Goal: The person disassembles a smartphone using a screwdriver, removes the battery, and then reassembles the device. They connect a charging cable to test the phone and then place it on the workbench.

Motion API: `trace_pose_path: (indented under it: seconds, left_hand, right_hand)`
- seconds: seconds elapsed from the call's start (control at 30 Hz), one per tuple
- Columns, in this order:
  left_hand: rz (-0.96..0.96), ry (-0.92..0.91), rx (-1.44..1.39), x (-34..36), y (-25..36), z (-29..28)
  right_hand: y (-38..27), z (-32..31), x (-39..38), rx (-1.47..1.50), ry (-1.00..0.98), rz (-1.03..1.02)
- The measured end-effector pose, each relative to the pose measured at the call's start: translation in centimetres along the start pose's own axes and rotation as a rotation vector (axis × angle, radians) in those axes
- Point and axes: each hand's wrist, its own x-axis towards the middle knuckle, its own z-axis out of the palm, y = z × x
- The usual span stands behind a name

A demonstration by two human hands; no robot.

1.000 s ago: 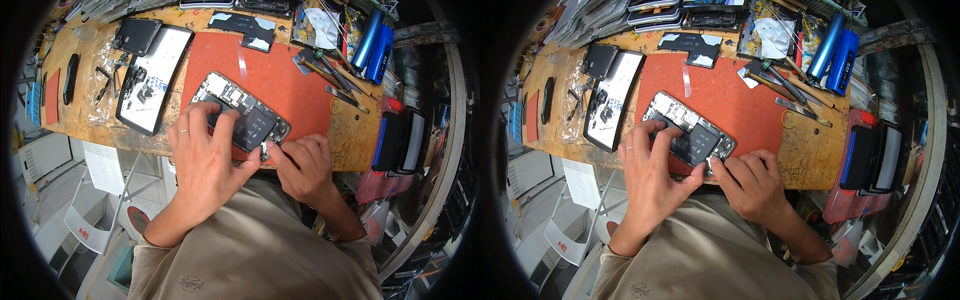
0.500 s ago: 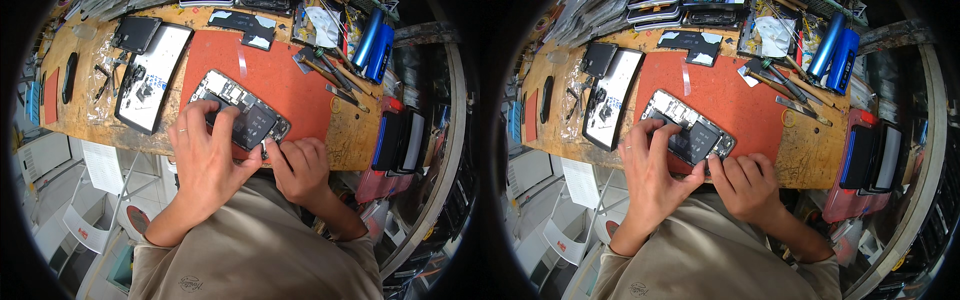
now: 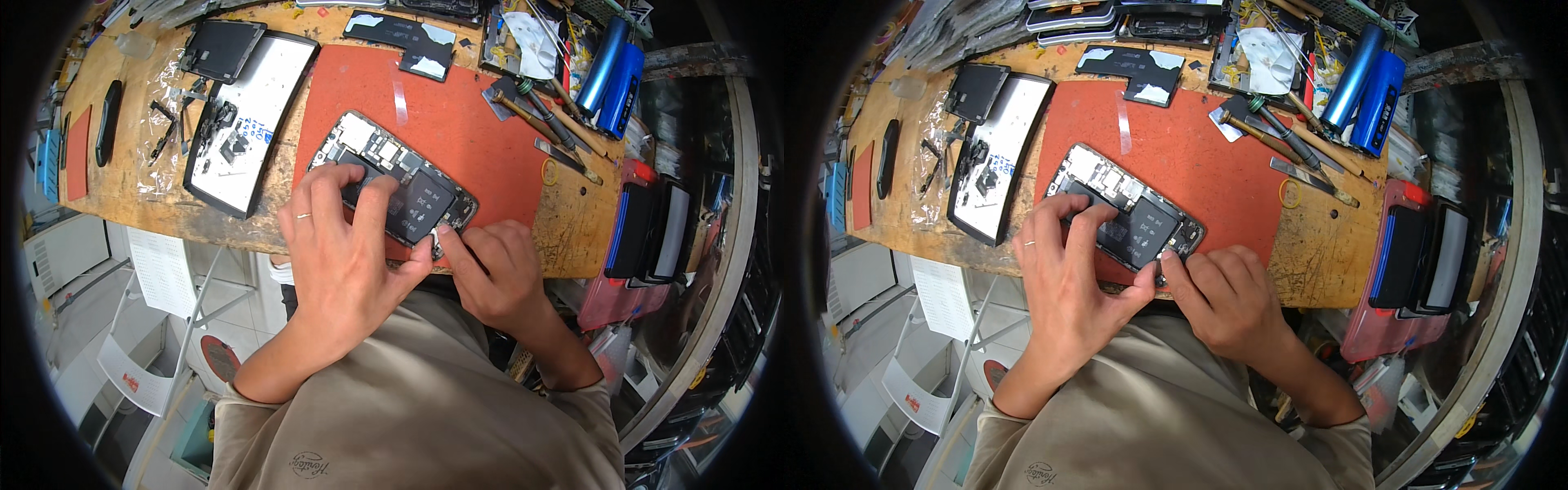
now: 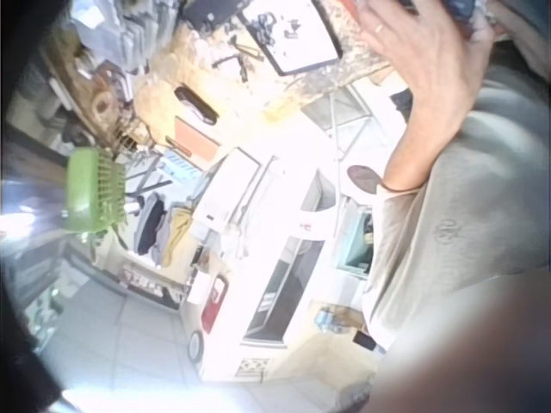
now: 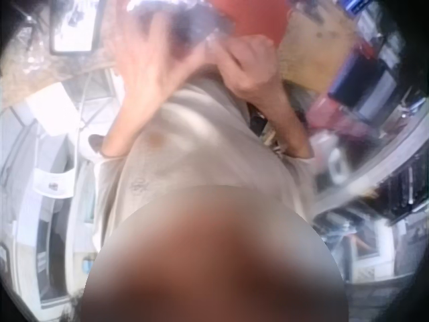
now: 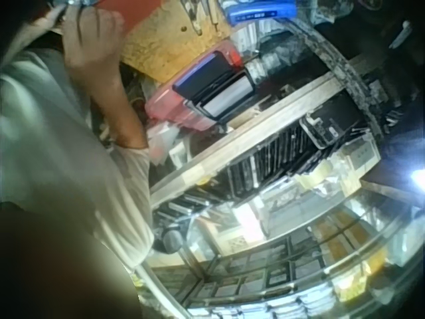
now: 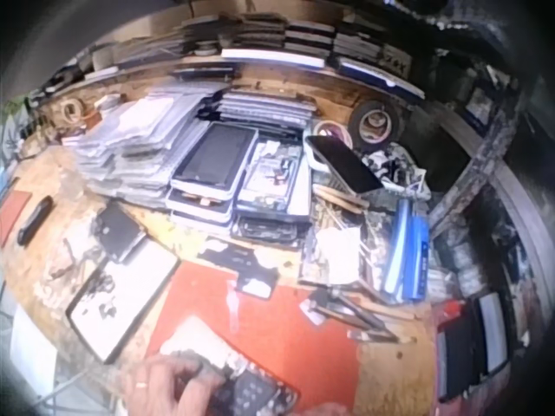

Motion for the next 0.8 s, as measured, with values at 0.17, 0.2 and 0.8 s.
trace_pose_path:
  seconds: [0.17,0.2,0.8]
  left_hand:
    - [0.015,-0.009,-0.004,0.1,0.0,-0.1]
    - [0.013,-0.009,-0.004,0.1,0.0,-0.1]
    - [0.022,-0.027,0.025,0.3,-0.2,-0.5]
  right_hand:
    - [0.0,-0.2,-0.1,-0.004,-0.023,0.012]
    - [-0.1,-0.2,-0.1,-0.005,-0.025,0.013]
    - [0.8,-2.3,1.7,0.168,-0.002,0.092]
